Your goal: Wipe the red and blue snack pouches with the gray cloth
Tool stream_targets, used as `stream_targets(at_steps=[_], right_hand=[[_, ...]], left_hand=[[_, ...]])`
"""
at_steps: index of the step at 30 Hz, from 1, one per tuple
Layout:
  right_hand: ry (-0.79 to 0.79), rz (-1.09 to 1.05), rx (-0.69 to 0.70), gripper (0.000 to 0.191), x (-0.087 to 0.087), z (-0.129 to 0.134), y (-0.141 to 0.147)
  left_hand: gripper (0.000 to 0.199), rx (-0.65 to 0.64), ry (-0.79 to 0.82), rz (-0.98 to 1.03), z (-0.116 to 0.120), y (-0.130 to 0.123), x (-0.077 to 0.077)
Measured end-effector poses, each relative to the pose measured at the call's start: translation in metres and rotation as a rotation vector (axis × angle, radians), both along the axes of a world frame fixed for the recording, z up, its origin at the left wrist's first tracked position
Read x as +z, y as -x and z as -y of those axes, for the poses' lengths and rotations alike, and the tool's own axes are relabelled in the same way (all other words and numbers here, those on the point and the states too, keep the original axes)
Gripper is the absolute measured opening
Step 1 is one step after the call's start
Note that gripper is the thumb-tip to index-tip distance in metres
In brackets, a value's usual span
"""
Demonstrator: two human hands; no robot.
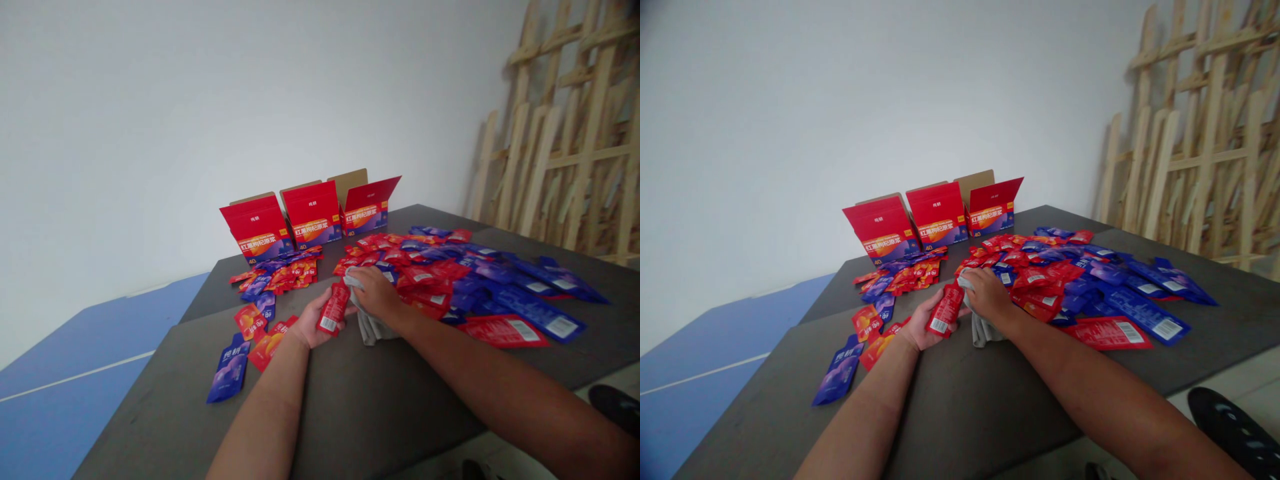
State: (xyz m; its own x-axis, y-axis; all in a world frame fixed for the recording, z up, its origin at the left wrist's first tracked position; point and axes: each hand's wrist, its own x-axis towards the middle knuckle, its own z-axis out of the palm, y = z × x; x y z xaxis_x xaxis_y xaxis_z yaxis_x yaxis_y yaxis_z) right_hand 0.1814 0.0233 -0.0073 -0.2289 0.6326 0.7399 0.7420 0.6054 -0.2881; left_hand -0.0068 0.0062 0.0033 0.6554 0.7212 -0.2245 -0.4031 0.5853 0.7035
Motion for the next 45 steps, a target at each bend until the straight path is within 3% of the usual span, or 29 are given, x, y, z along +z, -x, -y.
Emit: stream_targets(at_steps=[3, 5, 9, 13, 18, 22, 29, 34, 38, 41, 45], right_hand=[[-0.009, -0.030, -0.039, 0.036, 0.002, 0.000, -0.003], [-0.059, -0.010, 0.013, 0.036, 0.005, 0.004, -0.001], [-0.171, 0.197, 0.307, 0.033, 0.008, 0.022, 0.014], [-0.199, 0.408, 0.542, 0.027, 0.006, 0.038, 0.033], [-0.195, 0.286, 0.412, 0.030, 0.005, 0.036, 0.039], [-0.185, 0.108, 0.265, 0.033, 0.005, 0.026, 0.032], [-0.087, -0.098, 0.083, 0.030, 0.002, 0.010, 0.019], [-0.007, -0.199, -0.005, 0.028, 0.000, 0.000, 0.009], [0.014, -0.260, -0.088, 0.025, 0.001, -0.007, -0.002], [-0.068, -0.248, -0.022, 0.026, 0.004, -0.002, -0.001], [-0.197, 0.028, 0.291, 0.032, 0.007, 0.022, 0.019]], left_hand=[[0.039, 0.004, 0.004, 0.040, -0.002, 0.002, 0.001], [0.039, 0.028, 0.006, 0.086, -0.004, 0.003, 0.001], [0.043, 0.121, 0.020, 0.161, -0.008, 0.004, 0.000], [0.049, 0.082, 0.113, 0.115, -0.008, 0.005, -0.001], [0.036, 0.110, 0.145, 0.097, -0.005, -0.001, -0.004], [0.023, 0.148, 0.062, -0.034, -0.002, -0.009, -0.007], [0.028, 0.036, -0.047, -0.060, -0.001, -0.007, -0.009], [0.030, -0.044, 0.007, -0.011, -0.002, -0.003, -0.004], [0.033, -0.012, 0.039, 0.071, -0.004, 0.001, 0.000], [0.034, 0.095, 0.047, 0.173, -0.008, 0.004, 0.000], [0.031, 0.225, 0.036, 0.180, -0.012, 0.002, -0.001]])
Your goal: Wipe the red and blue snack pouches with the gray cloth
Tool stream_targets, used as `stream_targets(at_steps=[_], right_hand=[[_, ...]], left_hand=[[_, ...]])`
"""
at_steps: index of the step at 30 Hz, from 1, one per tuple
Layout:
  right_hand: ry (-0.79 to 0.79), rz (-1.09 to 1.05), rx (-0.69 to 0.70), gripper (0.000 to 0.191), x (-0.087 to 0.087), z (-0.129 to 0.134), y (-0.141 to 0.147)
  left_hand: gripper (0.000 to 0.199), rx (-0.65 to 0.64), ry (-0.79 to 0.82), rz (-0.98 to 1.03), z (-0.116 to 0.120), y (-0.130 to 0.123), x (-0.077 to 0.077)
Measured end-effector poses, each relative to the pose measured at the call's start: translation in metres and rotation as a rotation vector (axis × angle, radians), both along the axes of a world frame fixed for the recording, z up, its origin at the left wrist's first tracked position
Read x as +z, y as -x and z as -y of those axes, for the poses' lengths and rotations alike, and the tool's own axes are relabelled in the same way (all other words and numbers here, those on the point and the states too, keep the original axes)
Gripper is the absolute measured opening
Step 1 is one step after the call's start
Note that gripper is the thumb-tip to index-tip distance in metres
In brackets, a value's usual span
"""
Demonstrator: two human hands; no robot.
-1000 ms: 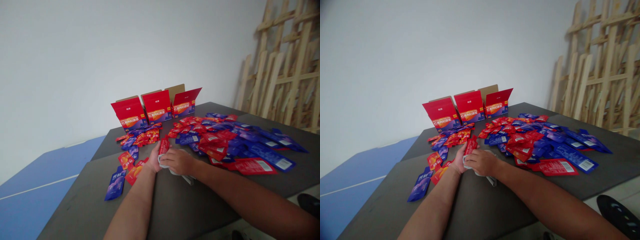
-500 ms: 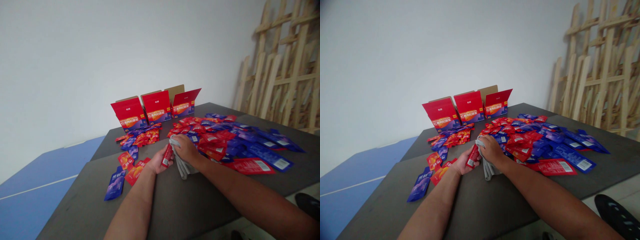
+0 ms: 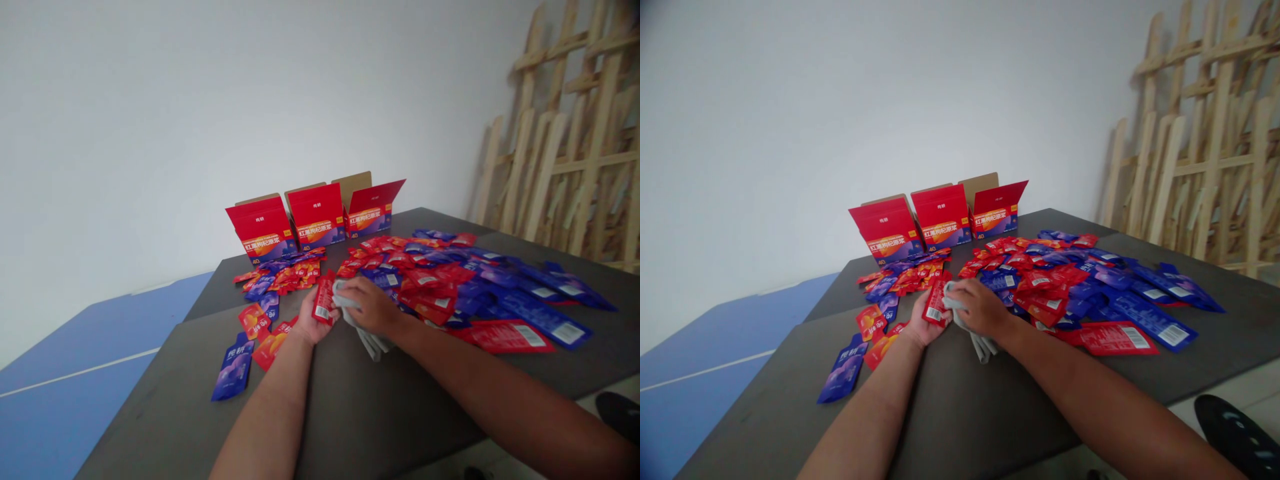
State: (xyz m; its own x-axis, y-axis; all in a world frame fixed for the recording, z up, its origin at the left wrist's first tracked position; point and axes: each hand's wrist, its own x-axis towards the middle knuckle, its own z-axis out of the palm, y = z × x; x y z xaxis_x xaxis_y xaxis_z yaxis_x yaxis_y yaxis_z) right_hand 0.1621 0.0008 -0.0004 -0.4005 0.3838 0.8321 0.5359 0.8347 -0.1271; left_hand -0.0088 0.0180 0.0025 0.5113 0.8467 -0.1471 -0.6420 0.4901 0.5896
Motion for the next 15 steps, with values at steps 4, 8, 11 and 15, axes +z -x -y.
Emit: stream_targets(at_steps=[4, 8, 11, 15], right_hand=[[-0.042, 0.280, 0.123, 0.028, 0.000, 0.020, 0.022], [0.029, 0.171, 0.034, 0.030, -0.003, 0.015, 0.025], [0.090, 0.030, -0.051, 0.032, -0.005, 0.003, 0.018], [0.186, -0.132, -0.136, 0.031, -0.007, -0.011, 0.007]], left_hand=[[0.027, -0.020, 0.053, -0.121, 0.001, -0.007, -0.001], [0.027, 0.002, 0.044, -0.219, 0.004, -0.015, -0.006], [0.025, 0.053, -0.037, -0.323, 0.006, -0.018, -0.010], [0.029, -0.048, -0.115, -0.334, 0.007, -0.015, -0.011]])
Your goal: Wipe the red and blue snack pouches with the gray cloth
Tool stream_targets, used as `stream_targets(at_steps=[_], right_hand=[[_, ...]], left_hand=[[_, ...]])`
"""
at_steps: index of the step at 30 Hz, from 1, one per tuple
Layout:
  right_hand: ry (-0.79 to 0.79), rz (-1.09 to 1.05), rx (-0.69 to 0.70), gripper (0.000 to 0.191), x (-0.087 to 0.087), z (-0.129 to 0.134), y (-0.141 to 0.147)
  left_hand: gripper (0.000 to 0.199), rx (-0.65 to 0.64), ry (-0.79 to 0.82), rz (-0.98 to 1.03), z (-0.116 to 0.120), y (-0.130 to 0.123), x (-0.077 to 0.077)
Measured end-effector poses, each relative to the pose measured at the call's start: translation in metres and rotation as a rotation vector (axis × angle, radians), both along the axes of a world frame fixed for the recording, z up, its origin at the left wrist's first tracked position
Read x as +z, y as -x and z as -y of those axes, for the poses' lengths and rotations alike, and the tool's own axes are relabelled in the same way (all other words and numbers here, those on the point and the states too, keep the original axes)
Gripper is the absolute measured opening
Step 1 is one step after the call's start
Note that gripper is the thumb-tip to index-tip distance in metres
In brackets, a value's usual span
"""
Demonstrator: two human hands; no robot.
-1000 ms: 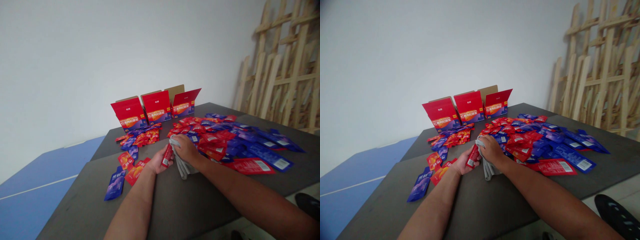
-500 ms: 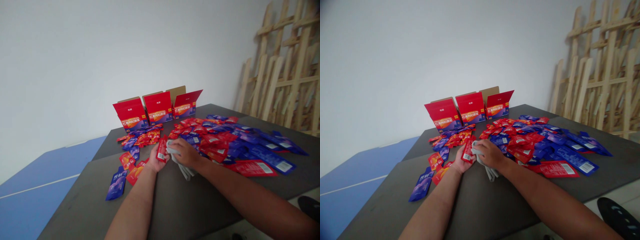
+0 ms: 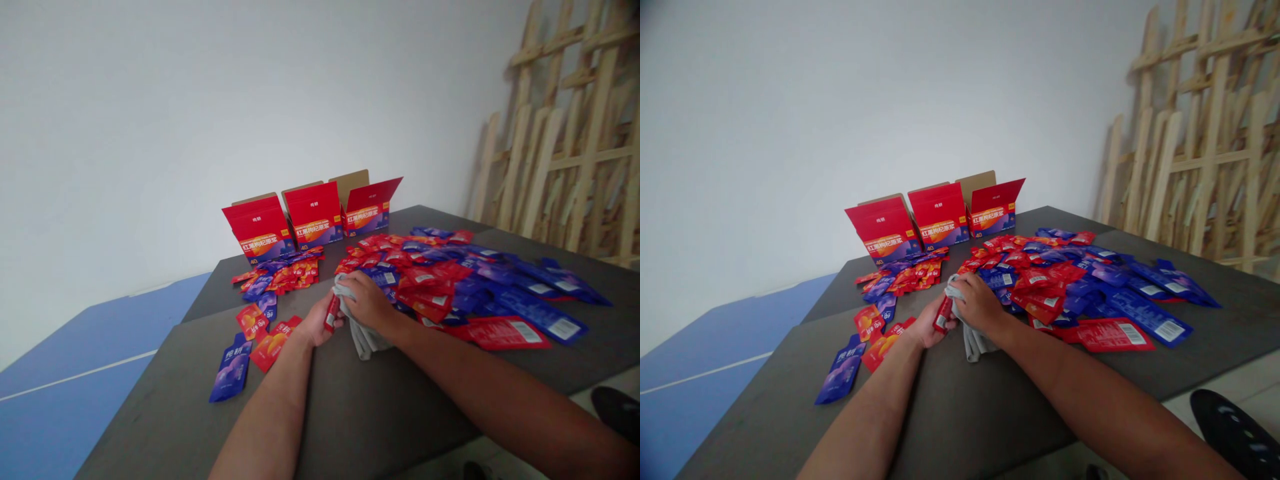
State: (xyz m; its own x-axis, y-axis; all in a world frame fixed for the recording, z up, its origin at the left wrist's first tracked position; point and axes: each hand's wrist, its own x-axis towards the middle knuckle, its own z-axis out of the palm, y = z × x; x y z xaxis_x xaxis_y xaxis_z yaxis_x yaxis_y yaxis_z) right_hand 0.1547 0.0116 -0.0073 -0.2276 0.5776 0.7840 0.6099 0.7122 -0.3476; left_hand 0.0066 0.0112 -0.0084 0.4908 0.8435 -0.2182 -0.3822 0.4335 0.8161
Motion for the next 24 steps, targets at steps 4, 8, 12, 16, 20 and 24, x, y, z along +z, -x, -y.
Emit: stream_targets(at_steps=[4, 8, 12, 16, 20, 24], right_hand=[[0.070, -0.132, -0.118, 0.027, -0.001, -0.010, -0.011], [0.114, -0.195, -0.208, 0.021, -0.002, -0.019, -0.021], [0.062, -0.202, -0.211, 0.019, -0.002, -0.021, -0.024], [0.005, -0.180, -0.121, 0.022, 0.003, -0.015, -0.022], [-0.078, -0.041, 0.083, 0.030, 0.007, -0.004, -0.019], [-0.137, 0.262, 0.280, 0.031, 0.005, 0.006, -0.014]], left_hand=[[0.028, -0.116, 0.040, 0.058, 0.000, 0.006, 0.004], [0.029, -0.135, 0.110, 0.178, -0.001, 0.011, 0.009], [0.021, 0.054, 0.139, 0.343, -0.008, 0.018, 0.012], [0.017, 0.338, 0.176, 0.401, -0.019, 0.024, 0.010], [0.024, 0.435, 0.146, 0.337, -0.024, 0.024, 0.006], [0.029, 0.315, 0.094, 0.315, -0.022, 0.020, 0.006]])
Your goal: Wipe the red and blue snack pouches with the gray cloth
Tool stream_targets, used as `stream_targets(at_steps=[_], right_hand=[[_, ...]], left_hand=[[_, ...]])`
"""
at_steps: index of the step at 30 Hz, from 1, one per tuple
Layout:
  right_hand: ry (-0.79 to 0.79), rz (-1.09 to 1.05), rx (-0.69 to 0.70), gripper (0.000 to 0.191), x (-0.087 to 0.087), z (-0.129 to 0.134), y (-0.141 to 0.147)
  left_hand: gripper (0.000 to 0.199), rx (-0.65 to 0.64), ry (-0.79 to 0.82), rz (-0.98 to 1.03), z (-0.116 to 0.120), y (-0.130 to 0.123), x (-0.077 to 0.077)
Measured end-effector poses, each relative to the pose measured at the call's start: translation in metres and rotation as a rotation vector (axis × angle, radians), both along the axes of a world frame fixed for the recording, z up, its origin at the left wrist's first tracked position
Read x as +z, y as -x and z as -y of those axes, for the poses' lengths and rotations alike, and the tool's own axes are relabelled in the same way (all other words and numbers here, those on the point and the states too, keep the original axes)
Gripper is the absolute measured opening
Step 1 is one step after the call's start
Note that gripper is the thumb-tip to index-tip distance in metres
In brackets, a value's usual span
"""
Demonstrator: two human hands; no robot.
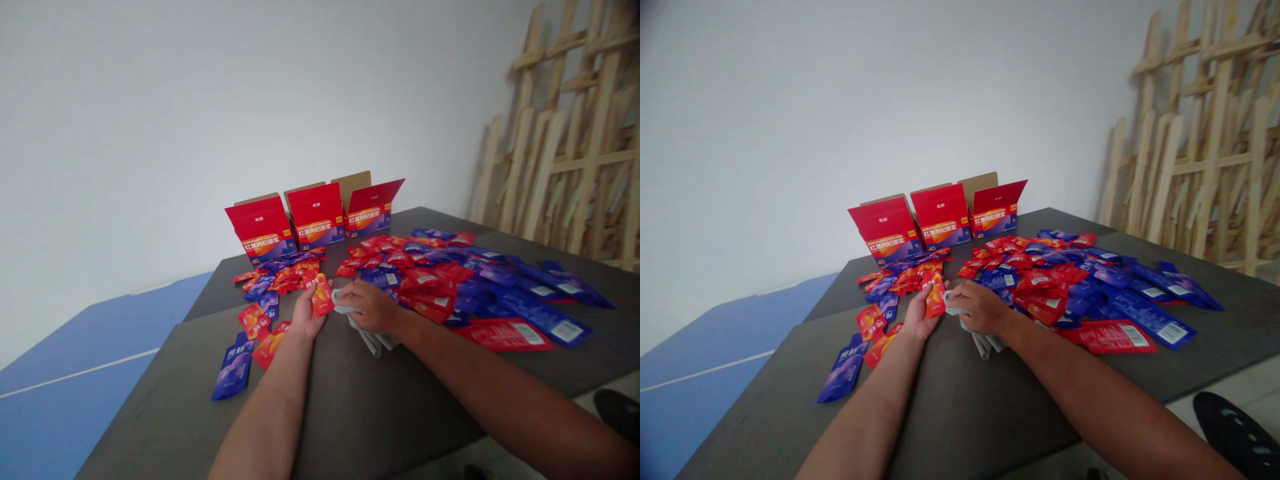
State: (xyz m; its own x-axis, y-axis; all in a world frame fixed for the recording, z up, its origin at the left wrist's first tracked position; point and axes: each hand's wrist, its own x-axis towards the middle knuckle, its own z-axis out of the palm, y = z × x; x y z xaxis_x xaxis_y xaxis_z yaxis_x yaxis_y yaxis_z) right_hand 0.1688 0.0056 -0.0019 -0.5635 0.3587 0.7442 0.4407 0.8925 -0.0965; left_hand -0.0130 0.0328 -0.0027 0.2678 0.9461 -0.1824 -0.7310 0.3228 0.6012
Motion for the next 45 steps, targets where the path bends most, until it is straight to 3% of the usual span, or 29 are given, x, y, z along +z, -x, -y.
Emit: stream_targets(at_steps=[4, 11, 19, 24, 28, 32, 34, 37, 45], right_hand=[[0.014, 0.224, 0.068, 0.029, -0.001, 0.003, 0.005], [0.047, 0.126, -0.131, 0.030, -0.002, -0.006, 0.001], [0.091, 0.003, -0.374, 0.029, -0.002, -0.016, -0.012], [0.124, -0.109, -0.496, 0.031, 0.000, -0.020, -0.019], [0.060, -0.082, -0.331, 0.036, 0.006, -0.007, -0.011], [-0.020, 0.147, -0.018, 0.031, 0.007, 0.011, 0.007], [-0.034, 0.260, 0.072, 0.028, 0.005, 0.016, 0.014], [-0.030, 0.293, 0.076, 0.028, 0.003, 0.018, 0.018], [0.021, 0.097, -0.119, 0.035, 0.002, 0.007, 0.011]], left_hand=[[0.027, -0.116, -0.077, -0.058, 0.008, -0.007, 0.001], [0.021, -0.204, -0.253, -0.124, 0.017, -0.014, -0.001], [0.026, -0.390, -0.157, -0.259, 0.025, -0.014, -0.001], [0.033, -0.392, -0.099, -0.238, 0.023, -0.011, 0.000], [0.034, -0.349, -0.008, -0.123, 0.017, -0.005, 0.003], [0.048, -0.365, -0.020, 0.006, 0.013, 0.002, 0.005], [0.057, -0.403, -0.024, 0.018, 0.013, 0.003, 0.006], [0.059, -0.412, -0.011, 0.007, 0.015, 0.002, 0.008], [0.038, -0.427, 0.017, -0.031, 0.024, -0.008, 0.008]])
